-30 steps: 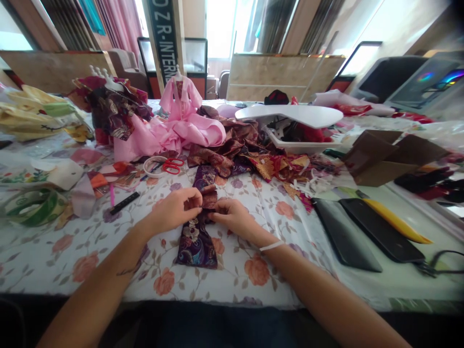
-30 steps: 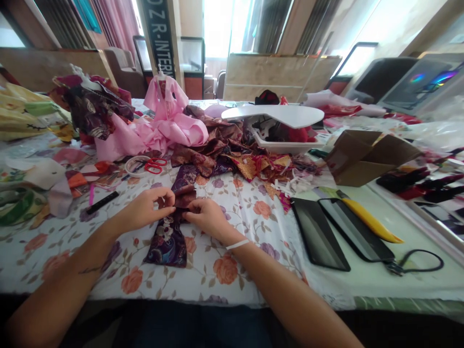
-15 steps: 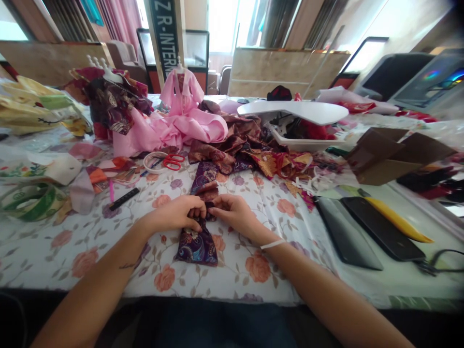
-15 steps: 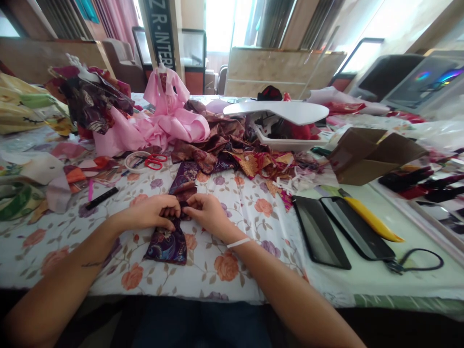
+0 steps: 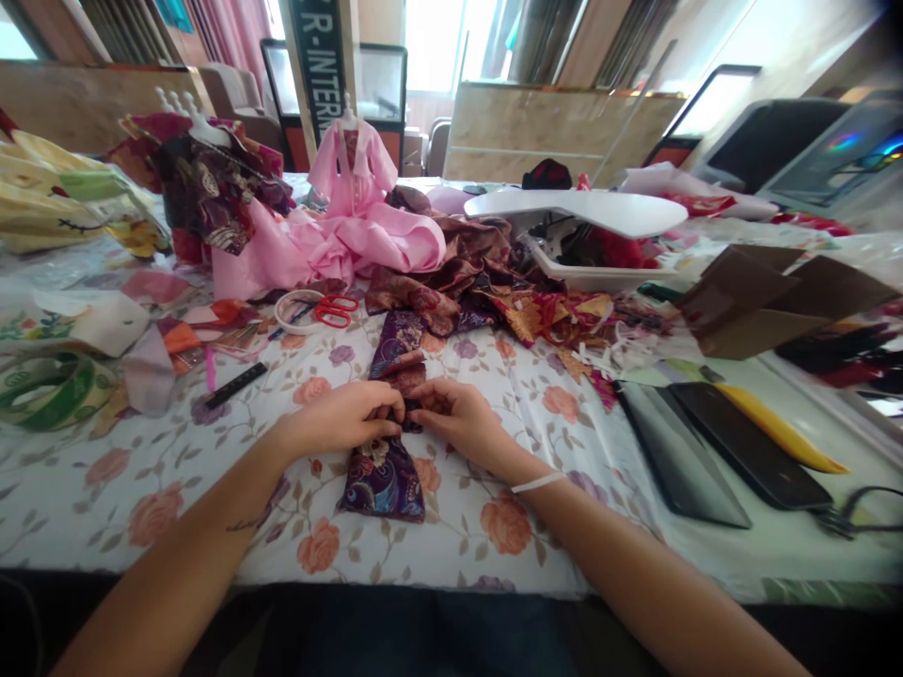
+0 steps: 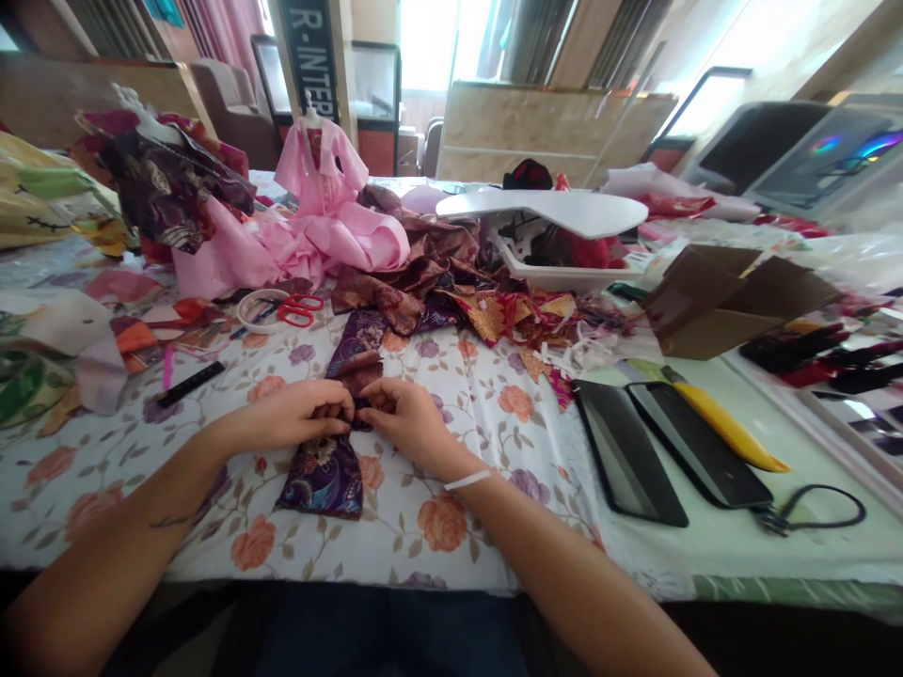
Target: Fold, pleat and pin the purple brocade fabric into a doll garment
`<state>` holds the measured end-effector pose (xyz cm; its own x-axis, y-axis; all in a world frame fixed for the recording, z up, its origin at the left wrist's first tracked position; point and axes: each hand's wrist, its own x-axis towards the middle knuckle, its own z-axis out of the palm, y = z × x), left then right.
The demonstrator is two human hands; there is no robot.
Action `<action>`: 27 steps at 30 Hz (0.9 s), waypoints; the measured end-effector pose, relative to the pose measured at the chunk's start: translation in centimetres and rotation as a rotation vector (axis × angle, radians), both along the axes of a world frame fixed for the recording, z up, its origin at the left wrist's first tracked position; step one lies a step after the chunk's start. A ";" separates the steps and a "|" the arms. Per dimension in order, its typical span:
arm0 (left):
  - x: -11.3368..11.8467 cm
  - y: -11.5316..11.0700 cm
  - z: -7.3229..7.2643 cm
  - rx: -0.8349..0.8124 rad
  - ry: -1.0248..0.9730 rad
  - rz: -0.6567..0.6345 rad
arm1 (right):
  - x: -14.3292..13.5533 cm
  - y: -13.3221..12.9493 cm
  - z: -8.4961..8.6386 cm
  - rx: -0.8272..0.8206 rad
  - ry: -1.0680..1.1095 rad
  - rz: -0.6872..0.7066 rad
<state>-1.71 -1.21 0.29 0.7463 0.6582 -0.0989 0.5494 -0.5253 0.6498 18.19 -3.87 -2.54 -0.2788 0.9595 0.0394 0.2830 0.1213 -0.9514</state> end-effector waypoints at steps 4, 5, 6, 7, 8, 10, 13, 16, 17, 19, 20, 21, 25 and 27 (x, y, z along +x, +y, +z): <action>0.2 -0.1 -0.1 0.051 0.034 0.030 | 0.0 -0.1 -0.1 0.029 -0.046 -0.018; 0.3 -0.1 -0.1 0.054 0.042 0.038 | 0.0 -0.1 -0.2 0.032 -0.052 -0.019; 0.4 -0.2 0.0 0.056 0.049 0.045 | 0.0 -0.1 -0.2 0.033 -0.057 -0.019; 0.4 -0.2 0.0 0.060 0.054 0.052 | 0.0 -0.1 -0.2 0.032 -0.062 -0.018; 0.5 -0.2 0.1 0.066 0.059 0.061 | 0.0 -0.1 -0.2 0.030 -0.068 -0.016; 0.7 -0.3 0.1 0.082 0.073 0.078 | 0.0 -0.1 -0.3 0.028 -0.080 -0.013; 0.8 -0.3 0.1 0.102 0.103 0.103 | 0.0 -0.1 -0.3 0.039 -0.106 -0.016; 0.9 -0.4 0.0 0.117 0.121 0.118 | 0.1 -0.2 -0.5 0.055 -0.139 -0.021; 0.9 -0.4 0.0 0.122 0.124 0.119 | 0.1 -0.2 -0.5 0.061 -0.150 -0.021; 0.9 -0.4 -0.1 0.130 0.127 0.117 | 0.2 -0.3 -0.5 0.076 -0.171 -0.014; 0.9 -0.4 -0.1 0.136 0.126 0.116 | 0.2 -0.3 -0.4 0.085 -0.181 -0.007; 0.9 -0.4 -0.2 0.140 0.124 0.114 | 0.3 -0.3 -0.4 0.093 -0.191 0.002; 0.9 -0.4 -0.2 0.142 0.123 0.107 | 0.4 -0.5 0.1 0.123 -0.252 0.027; 0.9 -0.4 -0.2 0.141 0.130 0.099 | 0.4 -0.7 0.3 0.162 -0.334 0.017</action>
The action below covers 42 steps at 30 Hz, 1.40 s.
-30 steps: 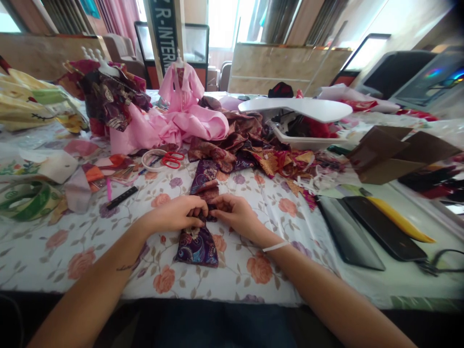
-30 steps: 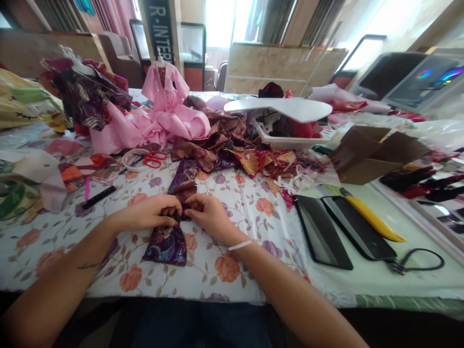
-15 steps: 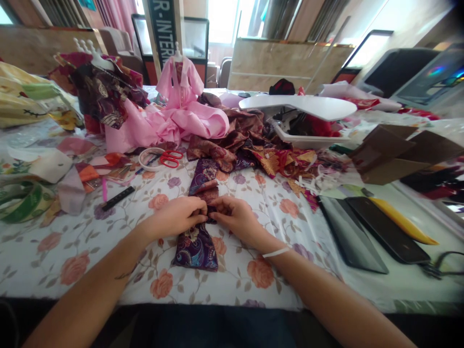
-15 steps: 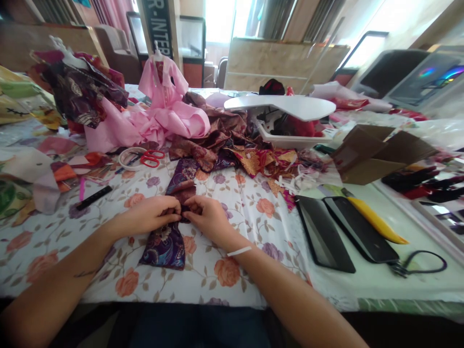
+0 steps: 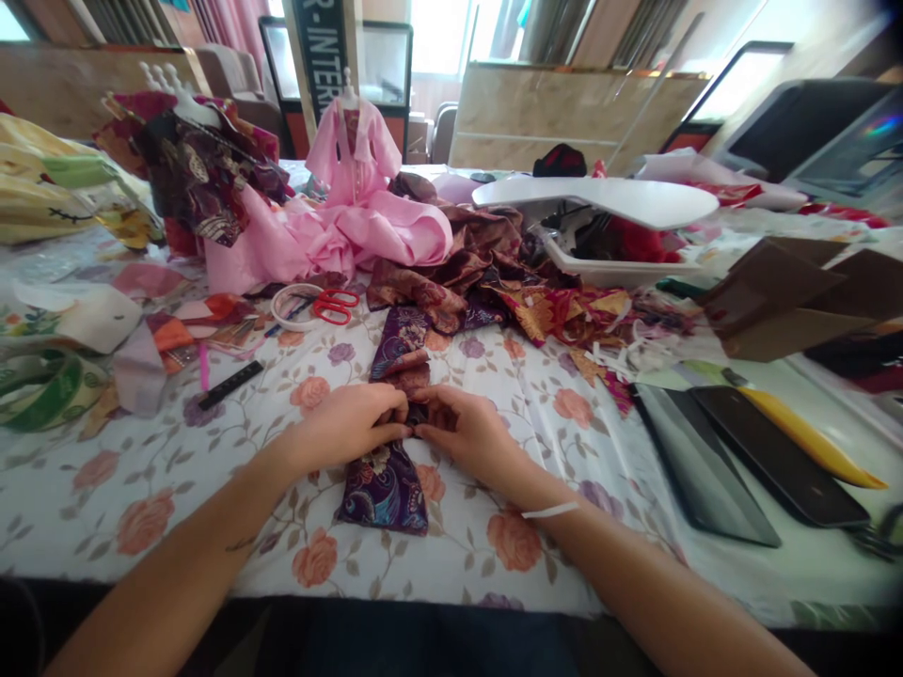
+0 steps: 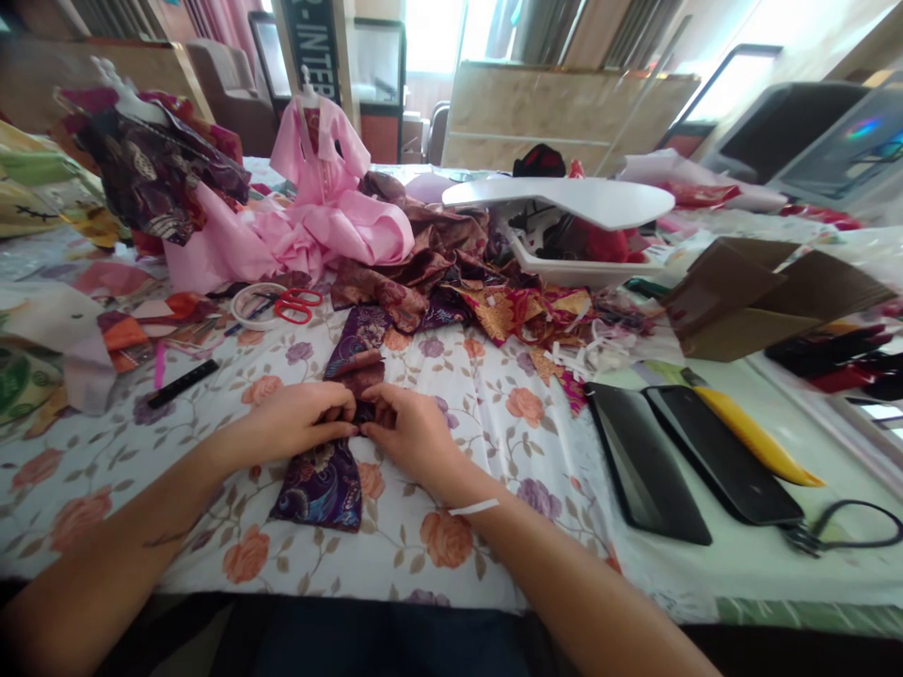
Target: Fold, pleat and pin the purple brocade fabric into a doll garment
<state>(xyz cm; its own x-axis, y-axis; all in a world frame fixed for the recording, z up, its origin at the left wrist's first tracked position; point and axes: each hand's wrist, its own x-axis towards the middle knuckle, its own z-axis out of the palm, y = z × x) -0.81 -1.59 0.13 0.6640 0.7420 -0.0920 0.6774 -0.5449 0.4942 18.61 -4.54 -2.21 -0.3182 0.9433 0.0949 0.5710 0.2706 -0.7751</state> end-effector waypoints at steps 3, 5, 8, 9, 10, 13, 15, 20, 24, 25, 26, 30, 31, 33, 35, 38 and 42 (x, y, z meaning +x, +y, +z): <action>0.1 -0.1 0.1 0.013 0.015 -0.007 | 0.2 -0.2 0.3 0.151 -0.190 -0.028; 0.3 -0.1 0.1 0.037 0.028 -0.006 | 0.3 -0.3 0.5 0.229 -0.294 -0.040; 0.5 -0.3 0.2 0.063 0.060 -0.003 | 0.5 -0.4 0.6 0.211 -0.349 -0.028; 0.6 -0.4 0.2 0.063 0.070 0.000 | 0.5 -0.3 0.6 0.193 -0.351 -0.020; 0.6 -0.4 0.2 0.059 0.077 0.003 | 0.5 -0.3 0.7 0.178 -0.350 -0.010; 0.7 -0.5 0.2 0.044 0.072 0.017 | 0.5 -0.3 0.8 0.139 -0.337 0.001; 0.6 -0.5 0.1 0.032 0.059 0.026 | 0.5 -0.4 0.8 0.118 -0.322 -0.004; 0.5 -0.3 -0.1 -0.027 0.042 0.031 | 0.2 -0.4 0.9 0.148 -0.333 -0.026; 0.6 -0.1 0.0 -0.066 0.032 0.055 | -0.1 -0.4 1.1 0.235 -0.426 0.041; 0.6 0.0 0.1 -0.076 0.030 0.057 | -0.1 -0.3 1.1 0.251 -0.431 0.069; 0.6 0.0 0.2 -0.088 0.027 0.056 | -0.1 -0.2 1.0 0.260 -0.425 0.085; 0.2 0.2 0.4 -0.138 -0.027 0.028 | 0.6 0.1 0.4 0.259 -0.324 -0.055; 0.1 0.2 0.4 -0.143 -0.041 0.018 | 0.8 0.0 0.3 0.270 -0.286 -0.112; 0.0 0.1 0.3 -0.122 -0.052 0.013 | 1.1 -0.1 0.2 0.325 -0.225 -0.173; 0.2 -0.1 0.1 -0.074 -0.042 0.030 | 1.0 -0.3 0.4 0.372 -0.194 -0.135; 0.6 -0.4 -0.2 0.002 -0.031 0.060 | 0.8 -0.4 0.7 0.329 -0.070 -0.067; 1.3 -0.8 -0.5 0.099 0.010 0.093 | 1.2 0.1 0.9 0.086 0.253 -0.200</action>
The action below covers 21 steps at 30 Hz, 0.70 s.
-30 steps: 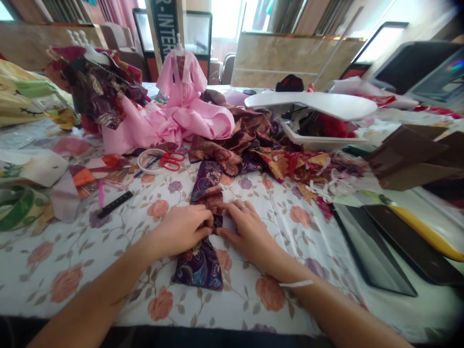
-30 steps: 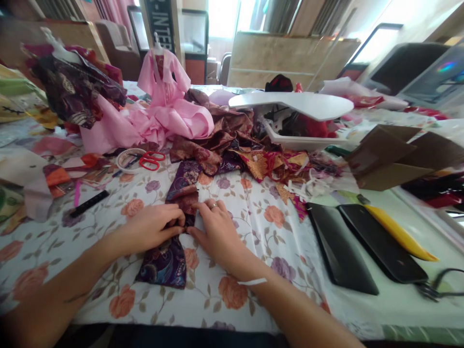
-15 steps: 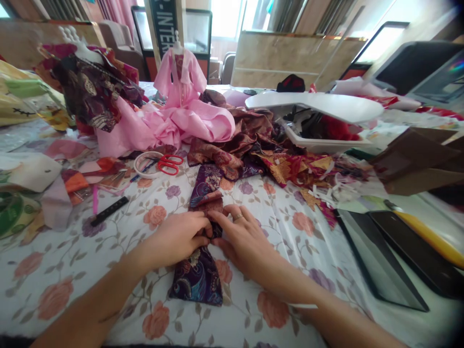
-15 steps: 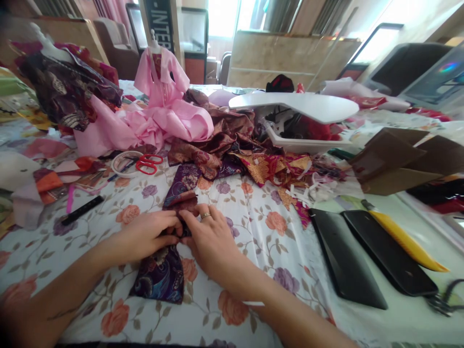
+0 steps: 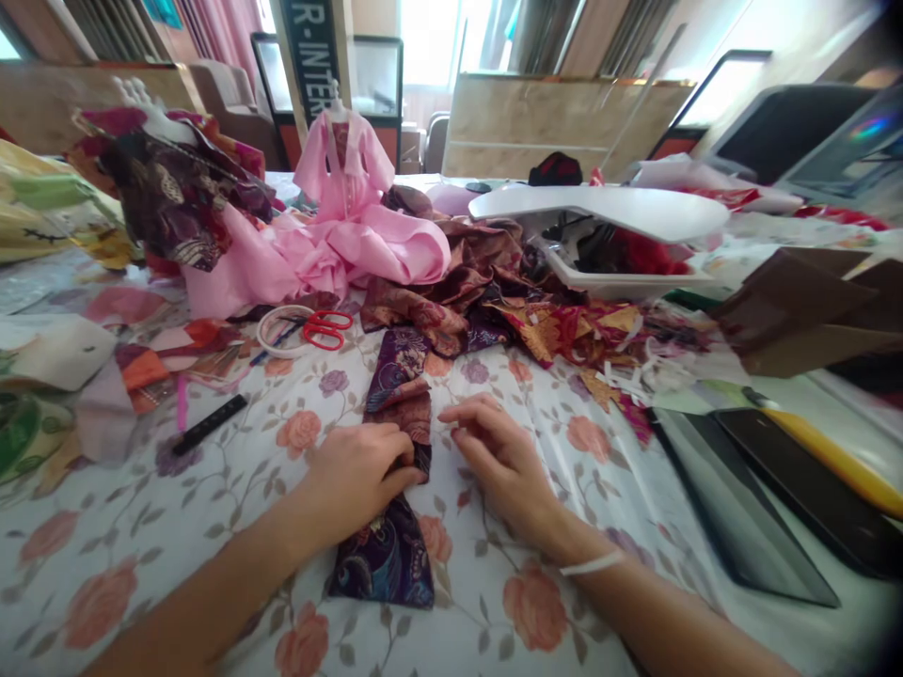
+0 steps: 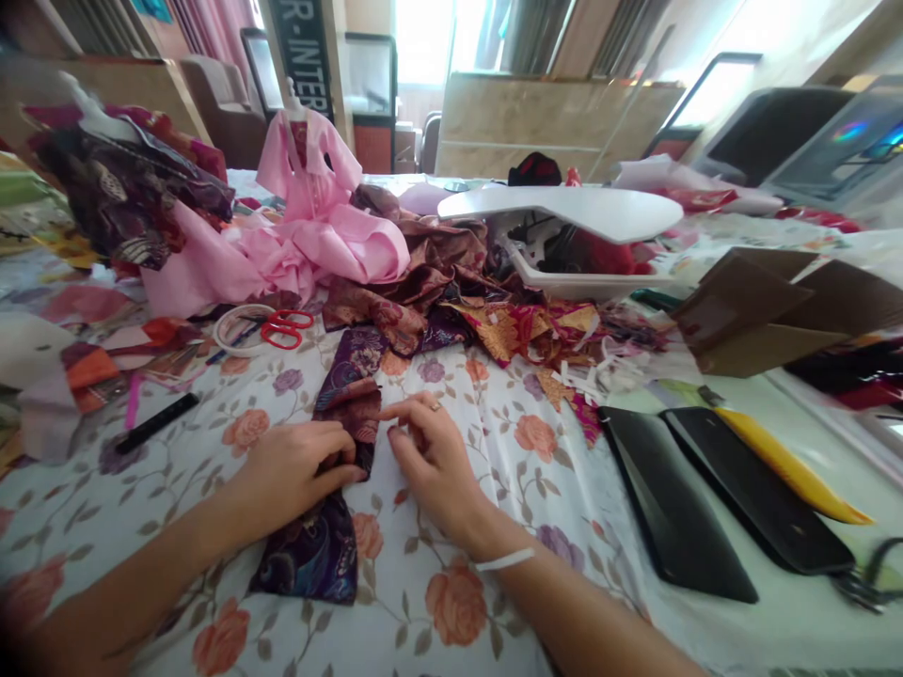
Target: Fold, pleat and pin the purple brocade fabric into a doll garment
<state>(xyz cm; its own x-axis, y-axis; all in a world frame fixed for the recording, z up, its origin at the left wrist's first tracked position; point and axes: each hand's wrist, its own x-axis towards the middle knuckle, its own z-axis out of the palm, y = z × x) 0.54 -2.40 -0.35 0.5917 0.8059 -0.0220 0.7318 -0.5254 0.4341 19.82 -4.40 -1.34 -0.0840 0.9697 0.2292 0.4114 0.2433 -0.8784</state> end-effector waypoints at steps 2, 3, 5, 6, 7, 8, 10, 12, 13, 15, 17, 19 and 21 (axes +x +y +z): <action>0.3 -0.1 -0.2 0.023 0.031 0.008 | 0.4 0.3 -0.1 -0.138 0.198 -0.037; 0.4 -0.2 -0.3 0.035 0.045 0.003 | 0.5 0.5 -0.2 -0.191 0.304 -0.050; 0.6 -0.3 -0.5 0.070 0.068 -0.028 | 0.6 0.7 -0.3 -0.251 0.496 -0.072; 0.6 -0.4 -0.5 0.087 0.074 -0.048 | 0.6 0.8 -0.4 -0.261 0.572 -0.084; 0.6 -0.4 -0.5 0.096 0.073 -0.062 | 0.6 0.9 -0.3 -0.265 0.629 -0.095; 0.6 -0.4 -0.4 0.087 0.063 -0.065 | 0.5 0.9 -0.3 -0.268 0.671 -0.104; 0.4 -0.4 -0.2 0.011 0.011 -0.032 | 0.5 1.1 -0.1 -0.279 0.735 -0.115; 0.3 -0.2 0.0 -0.081 -0.061 0.028 | 0.5 1.2 0.2 -0.305 0.774 -0.120; 0.3 -0.1 0.0 -0.110 -0.081 0.043 | 0.6 1.2 0.2 -0.317 0.782 -0.120; 0.3 0.1 0.1 -0.120 -0.075 0.034 | 0.7 1.3 0.3 -0.337 0.790 -0.119; 0.4 0.2 0.0 -0.106 -0.039 0.011 | 0.8 1.4 0.4 -0.357 0.826 -0.114; 0.4 0.2 -0.1 -0.103 -0.041 0.028 | 0.7 1.5 0.5 -0.380 0.887 -0.104; 0.2 0.1 0.0 -0.121 -0.123 0.050 | 0.7 1.4 0.7 -0.404 0.939 -0.075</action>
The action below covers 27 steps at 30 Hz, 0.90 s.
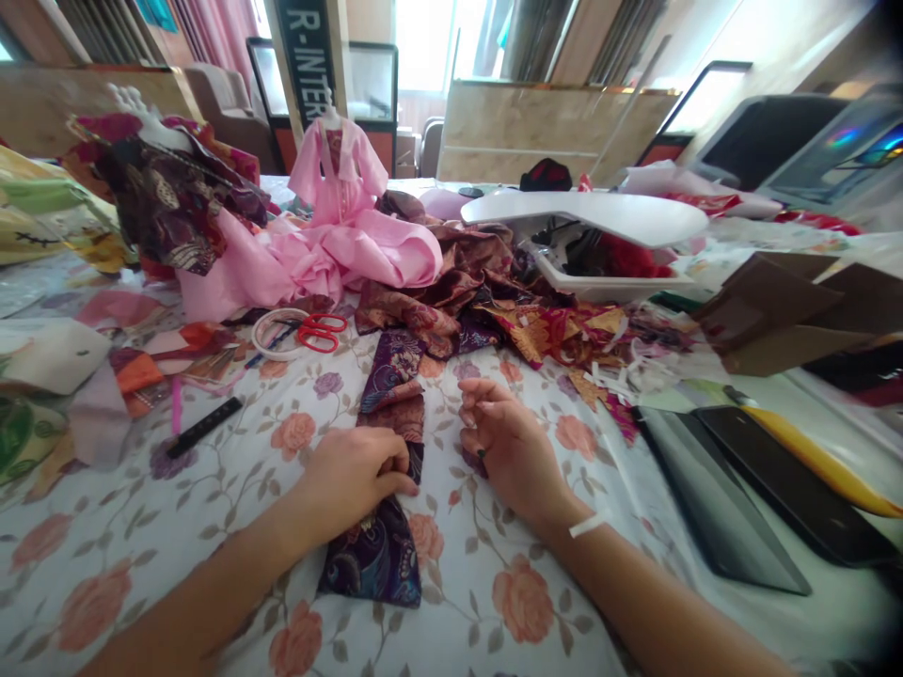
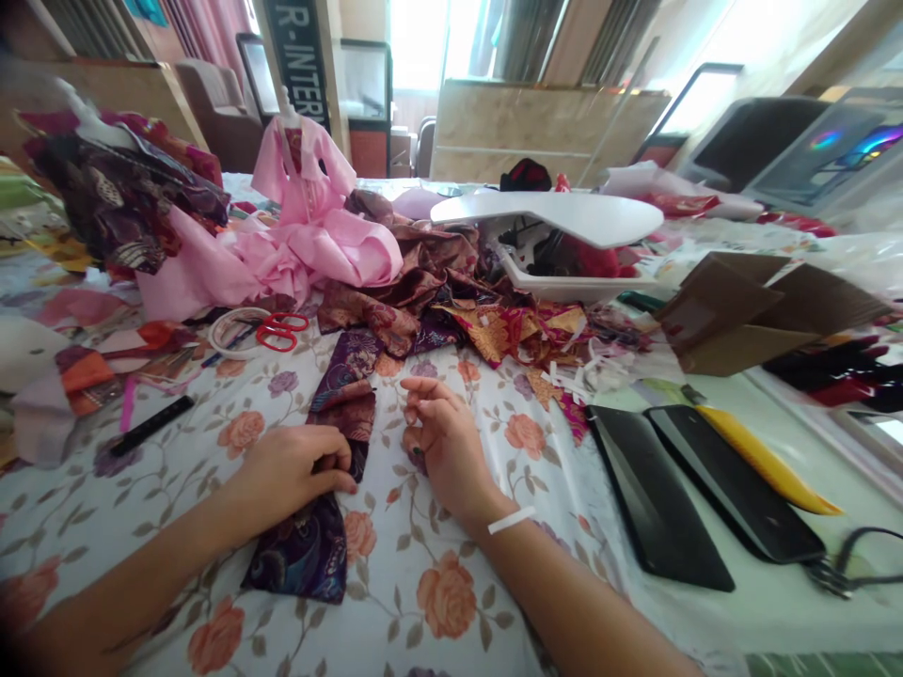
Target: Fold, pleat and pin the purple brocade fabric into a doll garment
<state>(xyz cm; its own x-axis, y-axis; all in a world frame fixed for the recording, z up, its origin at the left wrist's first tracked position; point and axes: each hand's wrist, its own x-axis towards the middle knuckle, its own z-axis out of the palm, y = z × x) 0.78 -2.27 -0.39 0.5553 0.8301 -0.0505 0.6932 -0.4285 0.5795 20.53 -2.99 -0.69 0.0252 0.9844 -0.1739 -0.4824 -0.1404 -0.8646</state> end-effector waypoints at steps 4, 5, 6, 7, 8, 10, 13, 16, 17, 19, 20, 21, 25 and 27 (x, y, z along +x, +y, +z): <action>-0.3 -0.2 0.3 0.112 -0.341 0.080 | 0.1 -0.3 0.6 0.004 0.092 0.118; -0.3 -0.3 0.3 0.208 -0.405 0.107 | 0.2 -0.5 0.7 0.007 0.123 0.155; -0.2 -0.4 0.3 0.317 -0.444 0.121 | 0.1 -0.6 0.8 0.009 0.161 0.194; -0.1 -0.5 0.2 0.419 -0.466 0.112 | 0.1 -0.8 0.9 0.009 0.208 0.235; 0.1 -0.6 0.1 0.499 -0.479 0.080 | 0.0 -1.0 0.9 0.005 0.260 0.279; 0.5 -0.8 0.0 0.582 -0.506 -0.014 | -0.4 -1.3 0.9 -0.020 0.372 0.366; 0.9 -1.2 0.0 0.641 -0.579 -0.100 | -1.1 -1.9 0.7 -0.079 0.520 0.464; 0.9 -1.6 0.4 0.710 -0.631 -0.123 | -1.3 -2.0 0.6 -0.121 0.588 0.497; 0.8 -1.7 0.5 0.726 -0.632 -0.121 | -1.3 -2.0 0.7 -0.127 0.594 0.497; 0.3 -1.6 0.7 0.752 -0.610 -0.091 | -0.9 -1.8 0.9 -0.129 0.590 0.467; -0.1 -1.5 0.9 0.761 -0.595 -0.036 | -0.7 -1.6 0.9 -0.128 0.583 0.435; -0.6 -1.2 1.0 0.761 -0.581 0.051 | -0.4 -1.4 1.0 -0.128 0.572 0.396; -3.4 0.9 1.8 0.756 -0.513 0.564 | 0.2 -0.8 0.8 -0.121 0.500 0.264; -4.8 2.1 2.2 0.794 -0.401 0.657 | 0.1 -0.7 0.6 -0.120 0.468 0.252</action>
